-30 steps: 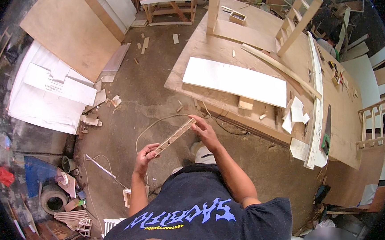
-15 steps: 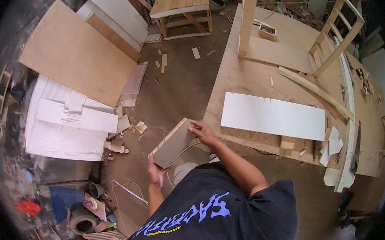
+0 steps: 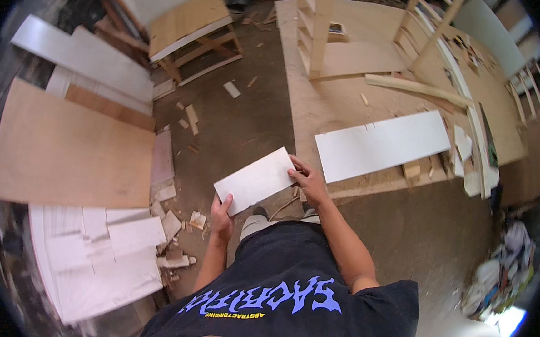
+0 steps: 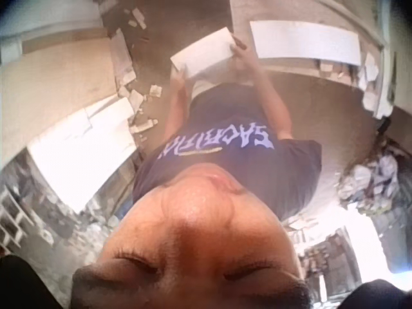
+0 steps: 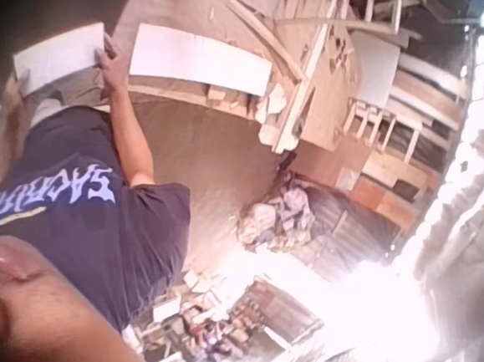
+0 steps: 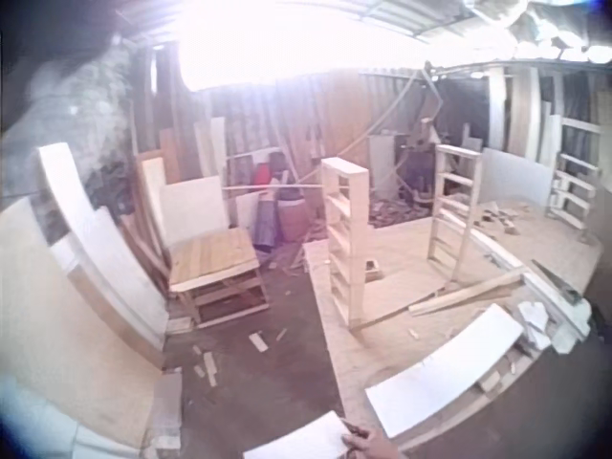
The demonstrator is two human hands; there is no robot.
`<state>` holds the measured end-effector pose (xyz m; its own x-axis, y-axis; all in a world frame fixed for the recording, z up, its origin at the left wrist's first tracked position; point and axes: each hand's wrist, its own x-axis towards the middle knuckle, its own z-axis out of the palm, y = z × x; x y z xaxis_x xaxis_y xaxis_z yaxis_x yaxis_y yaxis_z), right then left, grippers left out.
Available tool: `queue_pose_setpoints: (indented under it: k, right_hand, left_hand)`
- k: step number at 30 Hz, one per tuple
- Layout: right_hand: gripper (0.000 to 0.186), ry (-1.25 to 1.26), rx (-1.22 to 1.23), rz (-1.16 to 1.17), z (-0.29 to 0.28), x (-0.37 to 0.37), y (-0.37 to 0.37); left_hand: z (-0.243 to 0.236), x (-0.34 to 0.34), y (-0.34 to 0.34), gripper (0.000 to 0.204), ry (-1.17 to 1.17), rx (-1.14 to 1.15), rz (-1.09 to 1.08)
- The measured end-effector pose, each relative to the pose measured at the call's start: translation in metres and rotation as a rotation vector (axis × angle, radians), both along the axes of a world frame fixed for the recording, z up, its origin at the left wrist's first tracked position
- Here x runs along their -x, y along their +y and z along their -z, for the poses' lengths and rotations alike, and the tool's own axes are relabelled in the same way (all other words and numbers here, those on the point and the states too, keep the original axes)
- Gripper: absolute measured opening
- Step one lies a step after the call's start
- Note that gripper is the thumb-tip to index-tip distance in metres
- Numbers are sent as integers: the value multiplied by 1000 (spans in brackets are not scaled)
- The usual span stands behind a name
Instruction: The person organizes and handles several wooden boards and partially assembled shelf units, using a sanding block by hand to smooth the edges of the pieces.
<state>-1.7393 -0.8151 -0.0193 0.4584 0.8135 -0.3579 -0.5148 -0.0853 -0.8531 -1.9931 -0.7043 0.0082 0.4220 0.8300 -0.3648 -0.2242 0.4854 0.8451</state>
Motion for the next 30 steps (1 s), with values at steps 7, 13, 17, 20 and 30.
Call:
queue_pose_setpoints:
  k: [7, 13, 17, 20, 30]
  right_hand:
    - [55, 98, -102, 414, -39, 52, -31]
    - [63, 98, -54, 701, -26, 101, -81]
    - [55, 57, -12, 904, -34, 112, -125]
    - [46, 63, 12, 1031, -34, 103, -161]
    - [39, 71, -30, 1096, -30, 33, -329]
  left_hand:
    - [-10, -29, 93, 37, -67, -68, 552]
    - [-2, -54, 63, 37, -72, 3, 793]
    - [8, -69, 15, 38, -103, 112, 857]
    - [15, -80, -10, 41, -23, 173, 973]
    - [-5, -168, -164, 52, 38, 32, 1044]
